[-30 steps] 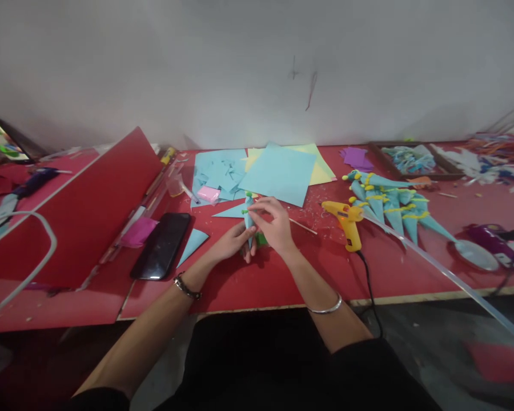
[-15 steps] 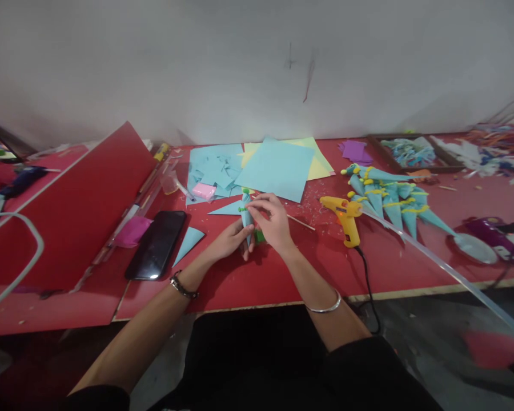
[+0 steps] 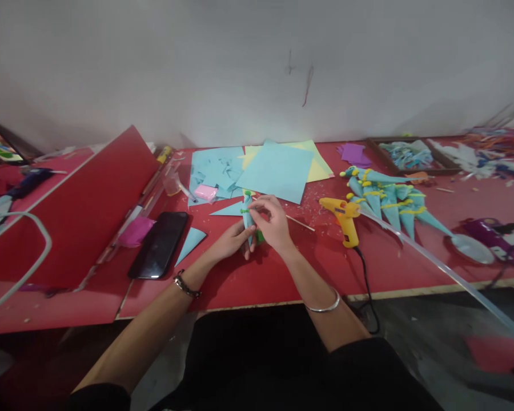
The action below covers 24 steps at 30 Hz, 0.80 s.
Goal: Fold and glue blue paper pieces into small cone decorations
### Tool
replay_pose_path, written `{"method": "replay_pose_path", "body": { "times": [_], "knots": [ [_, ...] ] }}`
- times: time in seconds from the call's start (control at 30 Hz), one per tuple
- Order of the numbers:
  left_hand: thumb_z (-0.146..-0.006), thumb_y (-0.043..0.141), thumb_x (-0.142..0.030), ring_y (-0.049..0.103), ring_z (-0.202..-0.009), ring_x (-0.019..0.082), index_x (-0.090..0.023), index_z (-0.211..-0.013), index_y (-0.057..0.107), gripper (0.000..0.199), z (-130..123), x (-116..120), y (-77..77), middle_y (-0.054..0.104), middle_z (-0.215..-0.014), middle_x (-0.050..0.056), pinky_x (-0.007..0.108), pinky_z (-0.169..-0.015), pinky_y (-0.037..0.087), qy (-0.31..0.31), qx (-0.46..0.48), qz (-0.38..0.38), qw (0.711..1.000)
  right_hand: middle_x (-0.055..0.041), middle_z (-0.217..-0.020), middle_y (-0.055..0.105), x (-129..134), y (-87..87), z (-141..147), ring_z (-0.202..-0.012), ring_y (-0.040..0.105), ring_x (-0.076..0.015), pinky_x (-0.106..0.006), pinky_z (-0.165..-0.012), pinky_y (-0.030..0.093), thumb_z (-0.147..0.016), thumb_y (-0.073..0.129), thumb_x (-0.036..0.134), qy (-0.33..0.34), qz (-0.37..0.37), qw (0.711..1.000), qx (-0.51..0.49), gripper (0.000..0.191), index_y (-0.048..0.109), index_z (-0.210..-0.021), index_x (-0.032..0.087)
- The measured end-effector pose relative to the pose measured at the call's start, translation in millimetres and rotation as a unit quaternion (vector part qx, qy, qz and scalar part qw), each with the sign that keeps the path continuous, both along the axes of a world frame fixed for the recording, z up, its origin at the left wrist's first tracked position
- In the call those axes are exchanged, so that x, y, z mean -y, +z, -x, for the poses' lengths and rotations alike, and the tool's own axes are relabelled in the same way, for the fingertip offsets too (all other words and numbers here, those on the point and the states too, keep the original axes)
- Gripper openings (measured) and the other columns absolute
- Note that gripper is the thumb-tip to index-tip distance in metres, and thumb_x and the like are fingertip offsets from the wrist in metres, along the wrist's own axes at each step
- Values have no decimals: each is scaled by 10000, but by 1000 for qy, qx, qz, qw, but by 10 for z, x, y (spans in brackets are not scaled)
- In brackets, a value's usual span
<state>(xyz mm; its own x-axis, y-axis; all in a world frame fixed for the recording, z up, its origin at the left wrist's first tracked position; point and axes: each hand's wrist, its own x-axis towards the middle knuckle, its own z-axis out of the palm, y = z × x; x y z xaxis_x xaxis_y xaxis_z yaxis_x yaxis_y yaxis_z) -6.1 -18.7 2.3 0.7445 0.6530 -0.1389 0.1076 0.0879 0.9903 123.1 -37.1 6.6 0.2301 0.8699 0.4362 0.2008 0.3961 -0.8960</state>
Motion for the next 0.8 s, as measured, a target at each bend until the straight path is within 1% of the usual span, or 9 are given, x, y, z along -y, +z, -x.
{"method": "replay_pose_path", "body": {
  "times": [0.1,0.17,0.23,0.3,0.4,0.47,0.63,0.73,0.8],
  "knots": [
    [-775,418,-536,505,-338,67,-162,-777,403,374,-4,6,17,536,-532,-50,175,-366,401,10,-4,-5,1000,-37,-900,518,8,27,-30,-846,532,-149,-286,-747,467,-751,529,303,-11,-9,1000,-13,117,601,-773,215],
    [-781,406,-535,506,-339,69,-162,-774,409,372,-1,5,31,536,-525,-50,177,-370,402,15,-5,-5,1000,-32,-867,550,15,40,-87,-840,540,-147,-286,-764,453,-764,504,307,-39,-7,999,-26,137,599,-774,208],
    [-786,395,-536,507,-340,68,-163,-762,413,375,4,4,45,538,-518,-50,176,-377,400,17,-4,-3,1000,-26,-819,585,39,42,-173,-790,555,-145,-287,-746,451,-771,486,314,-69,20,997,-31,158,598,-781,203],
    [-786,387,-544,502,-334,64,-164,-735,409,384,6,2,56,535,-497,-50,172,-380,390,20,-5,-2,1000,-21,-773,617,92,30,-266,-731,567,-150,-293,-710,454,-762,487,309,-77,72,994,3,164,607,-784,200],
    [-779,384,-561,490,-325,62,-171,-698,389,399,5,3,60,514,-449,-58,169,-379,374,38,-4,-6,999,-26,-759,651,218,-20,-367,-726,586,-173,-320,-719,450,-720,515,252,-55,156,978,130,135,637,-732,197],
    [-775,381,-571,483,-320,62,-175,-691,377,405,3,4,53,500,-429,-66,167,-372,363,57,-3,-9,998,-29,-778,665,306,-68,-388,-745,597,-182,-329,-734,450,-712,517,231,-28,192,965,178,138,651,-716,201],
    [-778,373,-570,487,-314,67,-178,-704,368,399,8,1,34,494,-427,-73,165,-354,350,58,-8,-11,998,-37,-858,673,400,-154,-364,-764,612,-175,-315,-718,477,-717,546,273,25,197,973,120,211,660,-877,198],
    [-783,376,-560,496,-320,70,-172,-701,383,396,13,-3,34,502,-444,-67,167,-354,356,58,-8,-16,998,-38,-873,676,386,-141,-356,-752,614,-176,-320,-697,487,-725,551,296,46,195,975,93,285,647,-978,206],
    [-788,372,-555,487,-314,66,-166,-684,398,403,15,-6,28,498,-442,-62,166,-353,358,54,-11,-24,998,-37,-892,678,374,-116,-352,-779,615,-184,-330,-725,482,-728,553,304,54,197,974,99,281,655,-975,216]
  ]
}}
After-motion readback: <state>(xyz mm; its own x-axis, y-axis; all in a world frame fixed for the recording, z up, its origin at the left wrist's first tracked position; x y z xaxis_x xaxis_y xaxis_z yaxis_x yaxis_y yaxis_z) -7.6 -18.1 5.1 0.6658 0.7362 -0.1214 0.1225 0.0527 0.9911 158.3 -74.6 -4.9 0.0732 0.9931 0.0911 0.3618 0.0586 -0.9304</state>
